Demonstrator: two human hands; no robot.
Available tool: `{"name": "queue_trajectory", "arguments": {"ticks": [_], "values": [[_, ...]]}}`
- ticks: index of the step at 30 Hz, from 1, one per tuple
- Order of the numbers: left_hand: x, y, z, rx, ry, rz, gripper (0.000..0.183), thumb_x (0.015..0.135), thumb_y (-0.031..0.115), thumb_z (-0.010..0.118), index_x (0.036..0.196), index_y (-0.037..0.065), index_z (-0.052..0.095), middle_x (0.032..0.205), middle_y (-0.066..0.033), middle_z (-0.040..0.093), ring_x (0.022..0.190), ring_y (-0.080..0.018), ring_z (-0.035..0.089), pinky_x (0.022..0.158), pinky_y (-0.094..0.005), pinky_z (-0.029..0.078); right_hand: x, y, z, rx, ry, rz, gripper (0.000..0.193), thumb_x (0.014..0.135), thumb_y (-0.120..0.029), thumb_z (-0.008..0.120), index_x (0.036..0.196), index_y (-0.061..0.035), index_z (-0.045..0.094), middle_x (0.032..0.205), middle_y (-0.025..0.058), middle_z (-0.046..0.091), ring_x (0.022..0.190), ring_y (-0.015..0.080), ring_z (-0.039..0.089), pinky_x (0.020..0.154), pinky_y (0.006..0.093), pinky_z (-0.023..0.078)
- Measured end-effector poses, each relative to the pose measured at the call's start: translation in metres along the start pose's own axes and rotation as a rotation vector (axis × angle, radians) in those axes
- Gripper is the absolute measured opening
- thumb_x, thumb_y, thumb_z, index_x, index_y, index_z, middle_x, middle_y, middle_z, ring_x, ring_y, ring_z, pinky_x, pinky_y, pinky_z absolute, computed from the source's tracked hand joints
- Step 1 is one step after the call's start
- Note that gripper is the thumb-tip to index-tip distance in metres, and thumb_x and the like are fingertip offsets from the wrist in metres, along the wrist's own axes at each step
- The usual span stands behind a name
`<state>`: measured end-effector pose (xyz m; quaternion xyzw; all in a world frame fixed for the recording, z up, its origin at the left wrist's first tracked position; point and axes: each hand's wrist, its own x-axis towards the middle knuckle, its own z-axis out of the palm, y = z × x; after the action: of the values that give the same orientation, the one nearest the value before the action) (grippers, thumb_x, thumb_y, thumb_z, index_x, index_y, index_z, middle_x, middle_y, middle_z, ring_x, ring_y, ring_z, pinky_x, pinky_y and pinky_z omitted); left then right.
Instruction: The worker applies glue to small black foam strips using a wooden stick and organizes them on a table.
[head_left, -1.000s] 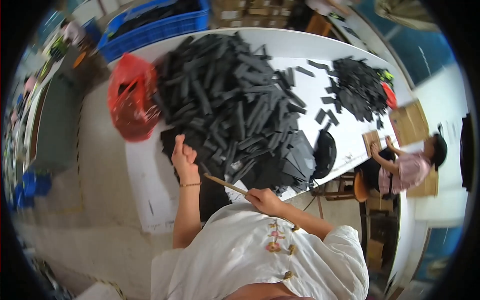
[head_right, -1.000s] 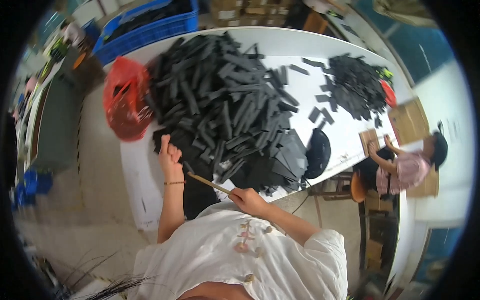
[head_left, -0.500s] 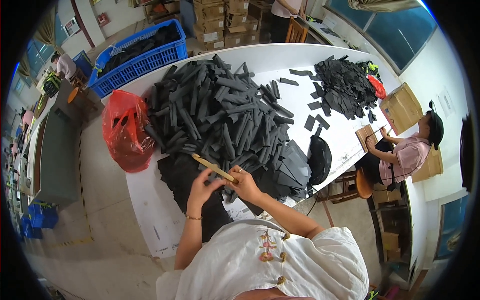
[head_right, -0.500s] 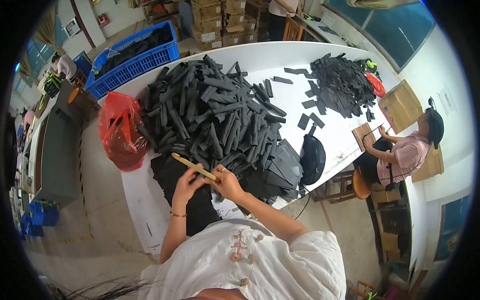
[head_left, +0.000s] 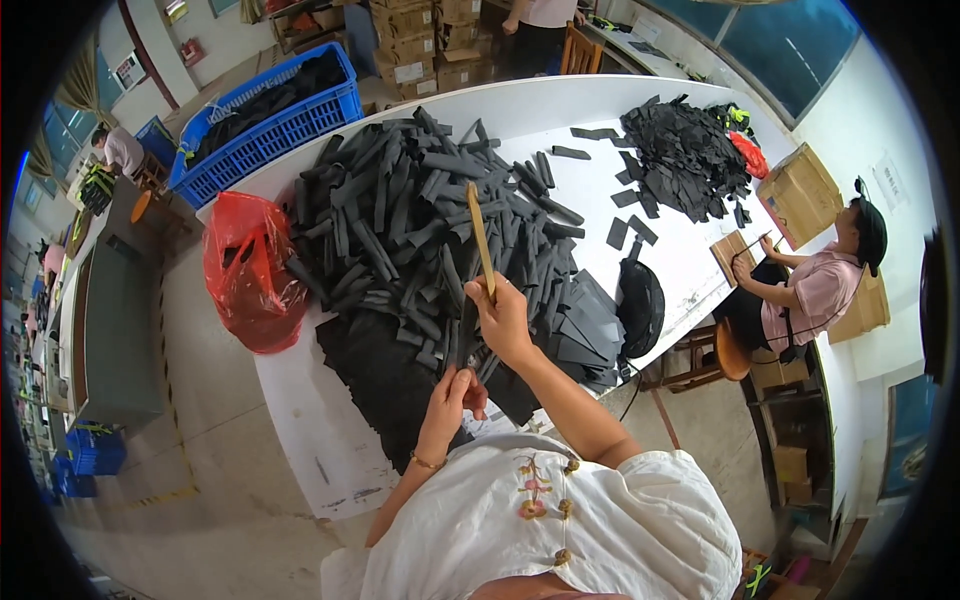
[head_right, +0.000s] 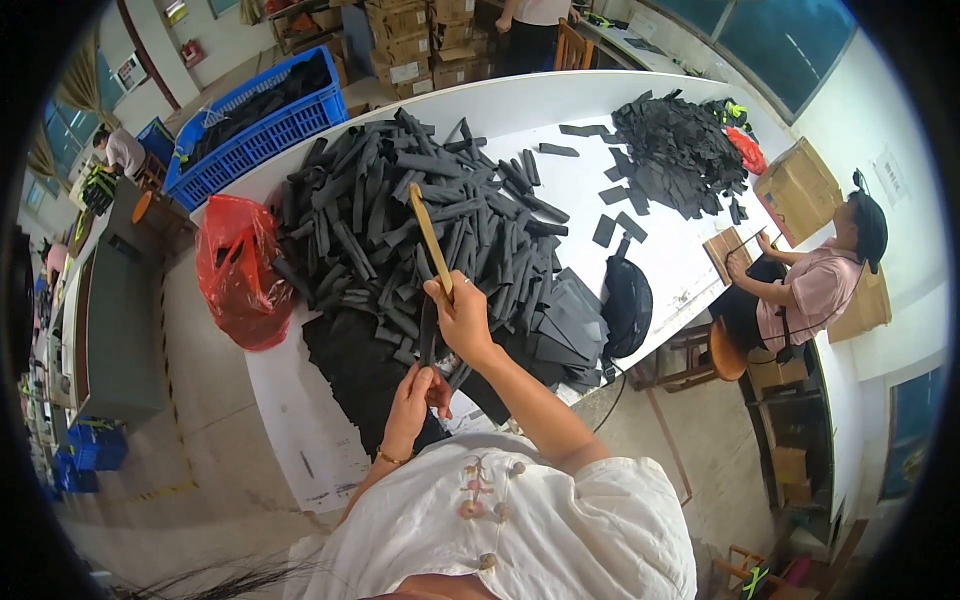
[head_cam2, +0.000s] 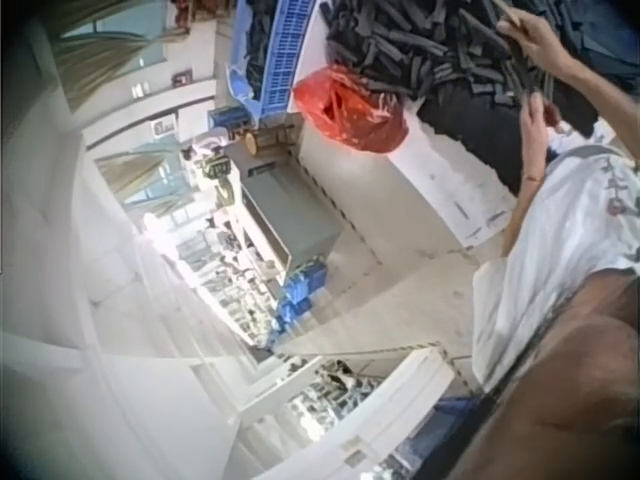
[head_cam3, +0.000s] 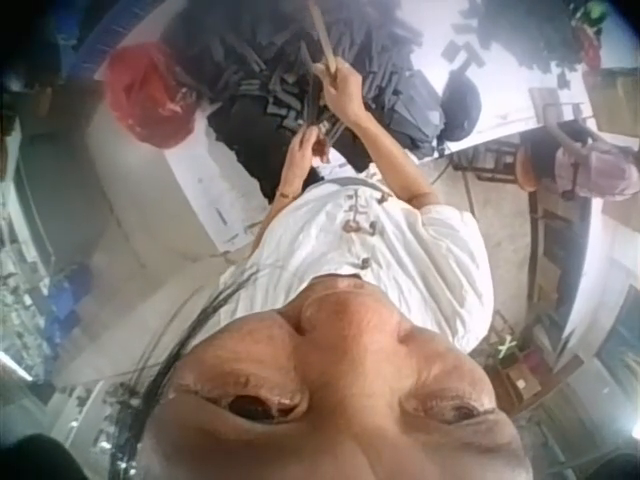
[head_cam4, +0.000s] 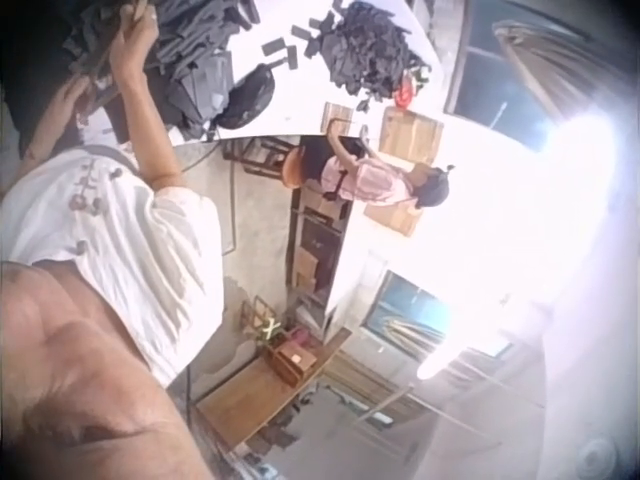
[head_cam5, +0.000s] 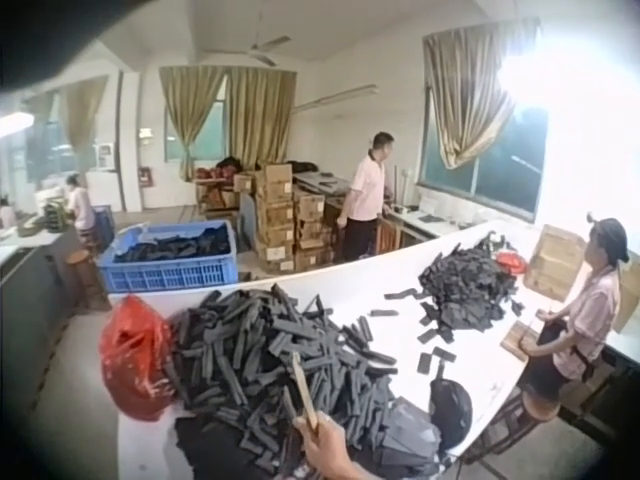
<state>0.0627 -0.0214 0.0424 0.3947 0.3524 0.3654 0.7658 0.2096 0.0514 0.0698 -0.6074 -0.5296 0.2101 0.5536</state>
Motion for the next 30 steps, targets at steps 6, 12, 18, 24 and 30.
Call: {"name": "queue_trajectory", "arguments": {"ticks": [6, 12, 18, 24, 30], "values": [[-0.028, -0.055, -0.031, 0.167, 0.078, -0.085, 0.031, 0.099, 0.022, 0.043, 0.082, 0.001, 0.055, 0.071, -0.0081, 0.061, 0.059, -0.0146, 0.059, 0.056, -0.0263, 0.048, 0.042, -0.023, -0.031, 0.085, 0.029, 0.185, 0.017, 0.094, -0.014, 0.06, 0.089, 0.0025, 0.059, 0.067, -0.0032, 0.049, 0.065, 0.0058, 0.045, 0.059, 0.023, 0.041], [0.004, 0.038, -0.022, 0.207, 0.324, 0.434, 0.028, 0.093, 0.011, 0.055, 0.118, -0.002, 0.055, 0.107, -0.0075, 0.061, 0.098, -0.0145, 0.058, 0.09, -0.0277, 0.045, 0.013, -0.029, -0.018, 0.096, -0.496, 0.077, 0.015, 0.09, -0.014, 0.066, 0.09, 0.0005, 0.065, 0.073, -0.0021, 0.057, 0.07, 0.0056, 0.048, 0.061, 0.0235, 0.042], [0.037, 0.038, -0.025, -0.019, 0.287, 0.361, 0.013, 0.092, 0.012, 0.062, 0.096, 0.0, 0.061, 0.08, 0.003, 0.058, 0.071, -0.0029, 0.048, 0.063, -0.0185, 0.038, 0.0, -0.038, -0.01, 0.501, -0.326, 0.341, 0.029, 0.094, -0.021, 0.06, 0.116, -0.0018, 0.057, 0.081, -0.0022, 0.057, 0.057, 0.0029, 0.044, 0.051, 0.0184, 0.036], [0.035, 0.029, -0.032, 0.028, 0.43, 0.349, 0.019, 0.096, 0.021, 0.058, 0.096, 0.002, 0.059, 0.076, 0.0057, 0.05, 0.068, -0.0033, 0.043, 0.062, -0.0204, 0.037, -0.033, 0.0, 0.009, 0.478, -0.527, 0.416, 0.015, 0.09, -0.015, 0.067, 0.096, -0.002, 0.061, 0.069, -0.0036, 0.053, 0.055, 0.0033, 0.045, 0.05, 0.0199, 0.033], [0.022, -0.005, -0.01, -0.084, 0.37, 0.18, 0.021, 0.097, 0.024, 0.053, 0.093, 0.004, 0.057, 0.077, 0.0002, 0.055, 0.056, -0.0065, 0.051, 0.046, -0.0232, 0.041, -0.044, 0.005, 0.02, 0.297, -0.378, 0.377, 0.014, 0.09, -0.016, 0.066, 0.087, -0.0031, 0.064, 0.066, -0.0035, 0.055, 0.053, 0.0042, 0.047, 0.048, 0.0195, 0.037]]}}
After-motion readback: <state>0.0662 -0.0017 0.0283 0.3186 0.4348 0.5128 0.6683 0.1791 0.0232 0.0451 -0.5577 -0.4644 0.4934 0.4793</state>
